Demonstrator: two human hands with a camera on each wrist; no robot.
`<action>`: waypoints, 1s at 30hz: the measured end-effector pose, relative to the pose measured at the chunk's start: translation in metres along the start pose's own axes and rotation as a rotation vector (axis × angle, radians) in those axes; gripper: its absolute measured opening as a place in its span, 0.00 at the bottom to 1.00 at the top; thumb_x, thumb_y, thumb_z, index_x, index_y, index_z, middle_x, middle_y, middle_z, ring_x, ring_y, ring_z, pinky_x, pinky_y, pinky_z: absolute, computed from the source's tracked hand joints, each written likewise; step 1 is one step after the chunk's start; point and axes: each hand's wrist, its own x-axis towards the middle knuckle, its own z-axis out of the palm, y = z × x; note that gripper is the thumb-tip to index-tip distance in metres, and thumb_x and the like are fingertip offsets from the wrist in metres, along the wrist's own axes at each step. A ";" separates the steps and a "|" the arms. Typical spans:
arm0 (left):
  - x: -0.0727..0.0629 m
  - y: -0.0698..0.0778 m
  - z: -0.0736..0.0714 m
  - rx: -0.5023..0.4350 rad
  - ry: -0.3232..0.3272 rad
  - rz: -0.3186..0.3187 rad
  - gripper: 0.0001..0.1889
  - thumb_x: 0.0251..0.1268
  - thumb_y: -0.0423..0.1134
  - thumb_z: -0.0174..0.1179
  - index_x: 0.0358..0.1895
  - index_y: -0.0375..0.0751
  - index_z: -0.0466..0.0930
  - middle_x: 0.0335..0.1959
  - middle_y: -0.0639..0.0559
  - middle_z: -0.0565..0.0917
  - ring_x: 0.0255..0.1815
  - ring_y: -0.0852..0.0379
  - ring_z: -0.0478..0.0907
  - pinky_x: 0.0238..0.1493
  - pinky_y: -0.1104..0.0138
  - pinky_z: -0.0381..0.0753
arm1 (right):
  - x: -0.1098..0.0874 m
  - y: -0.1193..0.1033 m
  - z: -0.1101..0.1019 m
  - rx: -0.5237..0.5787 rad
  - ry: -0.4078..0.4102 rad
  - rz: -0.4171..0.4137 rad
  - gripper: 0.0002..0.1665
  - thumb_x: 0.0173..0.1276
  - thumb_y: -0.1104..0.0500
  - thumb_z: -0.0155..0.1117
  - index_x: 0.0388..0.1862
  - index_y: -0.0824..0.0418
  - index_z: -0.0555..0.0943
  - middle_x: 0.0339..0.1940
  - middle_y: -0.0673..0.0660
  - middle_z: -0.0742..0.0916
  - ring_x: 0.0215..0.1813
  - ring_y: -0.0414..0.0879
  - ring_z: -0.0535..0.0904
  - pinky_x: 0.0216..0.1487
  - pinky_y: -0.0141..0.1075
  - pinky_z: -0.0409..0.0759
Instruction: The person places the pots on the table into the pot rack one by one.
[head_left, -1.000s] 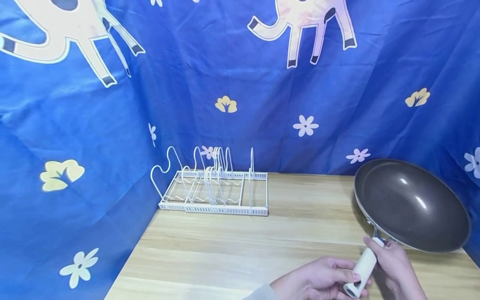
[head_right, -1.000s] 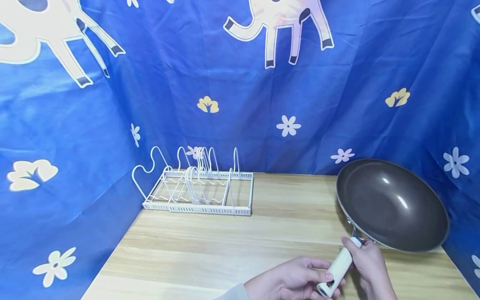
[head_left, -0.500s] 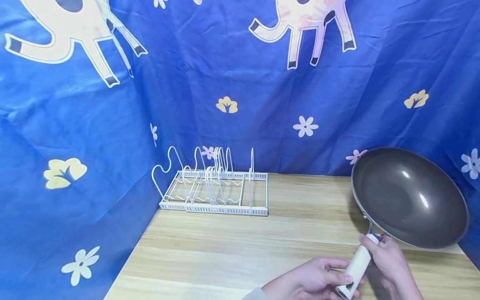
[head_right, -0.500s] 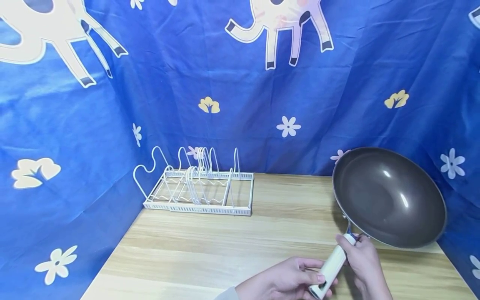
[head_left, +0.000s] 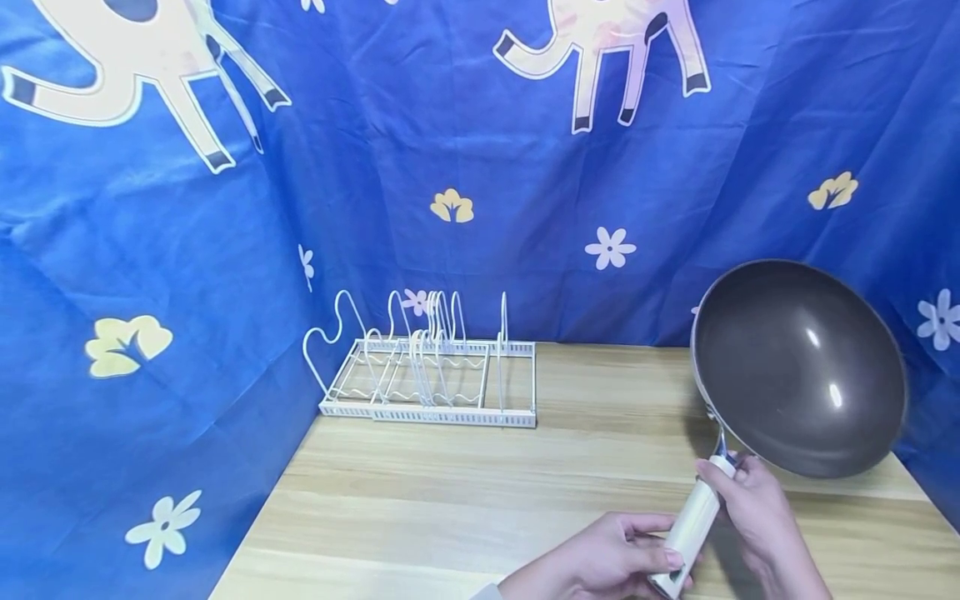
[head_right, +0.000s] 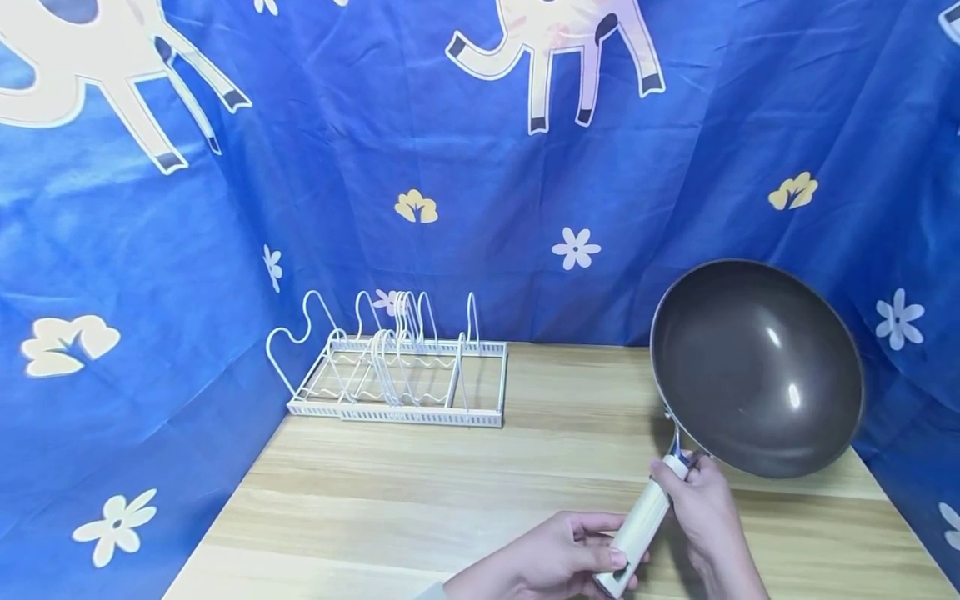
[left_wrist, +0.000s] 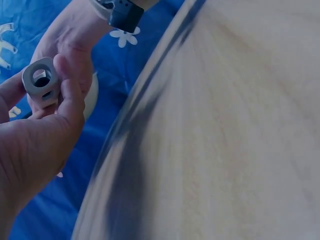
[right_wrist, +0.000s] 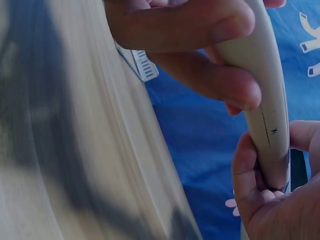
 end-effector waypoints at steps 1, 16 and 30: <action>-0.002 0.001 0.000 0.000 0.007 0.002 0.22 0.81 0.31 0.61 0.73 0.49 0.81 0.69 0.26 0.82 0.45 0.61 0.89 0.58 0.60 0.93 | -0.001 -0.001 0.002 0.012 -0.004 -0.007 0.43 0.85 0.49 0.62 0.79 0.75 0.55 0.47 0.48 0.87 0.48 0.38 0.81 0.49 0.29 0.84; -0.044 0.005 0.002 0.026 0.115 0.132 0.25 0.77 0.34 0.67 0.75 0.43 0.79 0.54 0.35 0.92 0.41 0.62 0.89 0.44 0.70 0.93 | -0.008 -0.012 0.043 0.253 -0.064 -0.133 0.22 0.83 0.63 0.60 0.65 0.68 0.62 0.32 0.42 0.86 0.35 0.37 0.81 0.39 0.32 0.85; -0.077 0.014 -0.006 0.220 0.240 0.209 0.33 0.72 0.40 0.74 0.76 0.33 0.75 0.53 0.42 0.92 0.46 0.64 0.90 0.50 0.71 0.92 | -0.014 -0.028 0.074 0.316 -0.134 -0.175 0.21 0.81 0.66 0.60 0.65 0.68 0.65 0.34 0.42 0.86 0.36 0.37 0.84 0.42 0.32 0.87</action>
